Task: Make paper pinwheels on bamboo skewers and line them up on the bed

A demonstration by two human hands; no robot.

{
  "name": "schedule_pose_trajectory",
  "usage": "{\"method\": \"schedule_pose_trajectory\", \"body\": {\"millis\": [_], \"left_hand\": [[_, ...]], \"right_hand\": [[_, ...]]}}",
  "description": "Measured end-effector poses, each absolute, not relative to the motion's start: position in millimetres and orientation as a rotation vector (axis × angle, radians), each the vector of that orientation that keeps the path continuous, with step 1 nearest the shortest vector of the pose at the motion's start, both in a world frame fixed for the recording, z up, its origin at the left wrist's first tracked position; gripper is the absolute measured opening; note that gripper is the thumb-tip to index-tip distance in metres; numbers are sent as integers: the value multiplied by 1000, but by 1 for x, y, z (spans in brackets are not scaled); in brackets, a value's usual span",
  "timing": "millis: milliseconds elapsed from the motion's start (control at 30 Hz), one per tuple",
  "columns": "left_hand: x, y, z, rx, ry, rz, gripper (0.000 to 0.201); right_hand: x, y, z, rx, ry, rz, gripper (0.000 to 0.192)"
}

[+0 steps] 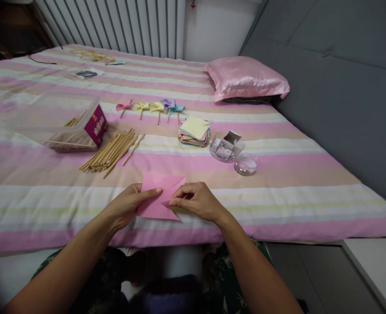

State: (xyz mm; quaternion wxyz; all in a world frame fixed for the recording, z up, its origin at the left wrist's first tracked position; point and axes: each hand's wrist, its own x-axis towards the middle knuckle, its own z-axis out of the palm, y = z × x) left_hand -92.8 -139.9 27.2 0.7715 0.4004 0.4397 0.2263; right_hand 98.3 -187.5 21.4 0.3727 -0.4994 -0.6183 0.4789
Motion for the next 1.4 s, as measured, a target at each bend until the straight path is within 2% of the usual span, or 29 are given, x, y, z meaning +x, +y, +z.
{"method": "schedule_pose_trajectory", "body": {"millis": [500,733,1400], "left_hand": [[-92,-139,26,907,1001,546,25],[-91,-139,26,929,1022,536,25],[-92,-142,24,959,959,489,28]], "right_hand": [[98,-186,18,-1314,-1535,1178,27],[99,-186,16,-1347,-1538,1145,24],[98,-187,9,-1376,-1446,1247,27]]}}
